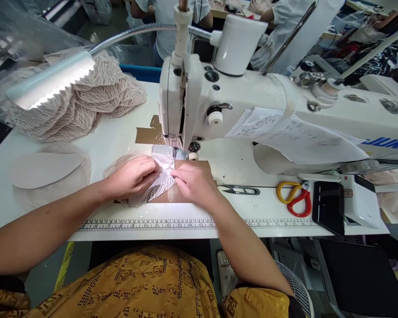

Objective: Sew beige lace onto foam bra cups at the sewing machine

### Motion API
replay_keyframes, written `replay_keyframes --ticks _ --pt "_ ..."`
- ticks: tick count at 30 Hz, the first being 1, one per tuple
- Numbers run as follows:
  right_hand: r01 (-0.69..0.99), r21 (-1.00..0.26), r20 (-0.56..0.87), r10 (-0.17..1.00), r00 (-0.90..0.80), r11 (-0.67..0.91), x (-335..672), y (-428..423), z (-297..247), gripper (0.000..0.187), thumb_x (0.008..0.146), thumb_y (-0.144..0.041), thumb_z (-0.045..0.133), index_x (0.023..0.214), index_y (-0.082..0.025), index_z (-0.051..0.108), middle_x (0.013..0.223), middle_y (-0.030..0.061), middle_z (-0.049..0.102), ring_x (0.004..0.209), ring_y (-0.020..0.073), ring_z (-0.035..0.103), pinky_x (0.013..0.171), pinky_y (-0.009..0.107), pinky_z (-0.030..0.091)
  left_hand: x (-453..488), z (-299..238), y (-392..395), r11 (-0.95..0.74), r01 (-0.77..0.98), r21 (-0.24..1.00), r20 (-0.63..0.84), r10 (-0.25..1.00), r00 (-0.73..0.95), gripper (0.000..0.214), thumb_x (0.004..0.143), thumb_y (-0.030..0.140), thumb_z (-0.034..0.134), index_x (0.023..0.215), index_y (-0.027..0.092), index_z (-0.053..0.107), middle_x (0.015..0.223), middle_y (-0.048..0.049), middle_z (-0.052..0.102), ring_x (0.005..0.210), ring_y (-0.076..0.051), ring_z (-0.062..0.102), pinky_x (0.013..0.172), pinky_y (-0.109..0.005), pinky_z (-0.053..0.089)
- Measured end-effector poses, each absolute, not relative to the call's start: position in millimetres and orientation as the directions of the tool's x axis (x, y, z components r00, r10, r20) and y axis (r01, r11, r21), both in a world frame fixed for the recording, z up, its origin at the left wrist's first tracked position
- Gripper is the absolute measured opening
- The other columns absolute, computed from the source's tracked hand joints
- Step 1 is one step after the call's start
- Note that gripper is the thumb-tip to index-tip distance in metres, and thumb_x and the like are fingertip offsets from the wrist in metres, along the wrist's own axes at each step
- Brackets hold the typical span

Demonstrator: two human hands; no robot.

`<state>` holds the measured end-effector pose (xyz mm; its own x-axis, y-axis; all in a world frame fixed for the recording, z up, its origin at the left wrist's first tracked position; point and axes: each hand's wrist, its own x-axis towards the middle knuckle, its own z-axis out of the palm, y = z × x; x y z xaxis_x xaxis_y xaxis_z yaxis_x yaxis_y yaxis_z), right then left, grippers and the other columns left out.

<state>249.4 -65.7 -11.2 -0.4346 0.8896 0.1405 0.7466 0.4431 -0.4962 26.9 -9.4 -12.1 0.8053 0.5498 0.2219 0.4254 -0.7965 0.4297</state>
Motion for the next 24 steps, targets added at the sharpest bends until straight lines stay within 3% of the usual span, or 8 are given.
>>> replay_keyframes --ticks 4,6,9,16,24 --pt "0.758 -0.350 0.036 0.817 -0.576 0.550 244.8 -80.0 -7.8 0.029 0.090 -0.011 0.049 0.111 -0.018 0.068 0.088 0.0056 0.066 0.080 0.0177 0.056 0.066 0.028 0.039 23.3 -15.2 -8.0 -0.817 0.364 0.447 0.272 0.512 0.815 0.021 0.094 0.020 0.042 0.091 0.011 0.061 0.095 -0.0112 0.064 0.089 -0.021 0.058 0.077 -0.034 0.047" --pt "0.785 -0.279 0.011 0.819 -0.574 0.553 242.9 -89.1 -8.0 0.031 0.090 -0.009 0.048 0.112 -0.017 0.067 0.087 0.0062 0.064 0.078 0.0178 0.053 0.065 0.029 0.036 21.2 -16.7 -6.9 -0.857 0.336 0.392 0.277 0.457 0.845 0.025 0.095 0.020 0.040 0.099 0.012 0.064 0.108 -0.0127 0.064 0.099 -0.023 0.058 0.083 -0.035 0.046" --pt "0.808 -0.222 0.063 0.835 -0.547 0.546 241.1 -100.8 -11.7 0.034 0.088 -0.007 0.047 0.115 -0.017 0.065 0.089 0.0064 0.063 0.077 0.0183 0.048 0.067 0.030 0.036 19.3 -19.5 -6.2 -0.915 0.301 0.269 0.218 0.362 0.906 0.031 0.096 0.018 0.038 0.109 0.017 0.066 0.108 -0.0091 0.065 0.096 -0.023 0.057 0.082 -0.036 0.043" --pt "0.808 -0.246 0.138 0.844 -0.518 0.536 242.3 -108.2 -19.2 0.035 0.086 -0.004 0.047 0.112 -0.018 0.066 0.091 0.0048 0.064 0.080 0.0184 0.047 0.070 0.030 0.037 21.1 -24.5 -10.2 -0.963 0.245 0.116 0.181 0.263 0.948 0.034 0.095 0.024 0.046 0.124 0.024 0.062 0.096 -0.0077 0.062 0.083 -0.021 0.052 0.077 -0.036 0.035" --pt "0.805 -0.281 0.133 0.852 -0.507 0.523 244.4 -107.7 -20.3 0.037 0.085 -0.004 0.047 0.111 -0.020 0.066 0.092 0.0046 0.064 0.081 0.0184 0.047 0.072 0.030 0.037 25.7 -19.3 -17.5 -0.952 0.302 0.050 0.134 0.306 0.943 0.036 0.098 0.022 0.035 0.122 0.021 0.062 0.089 -0.0083 0.060 0.081 -0.021 0.051 0.079 -0.038 0.034"
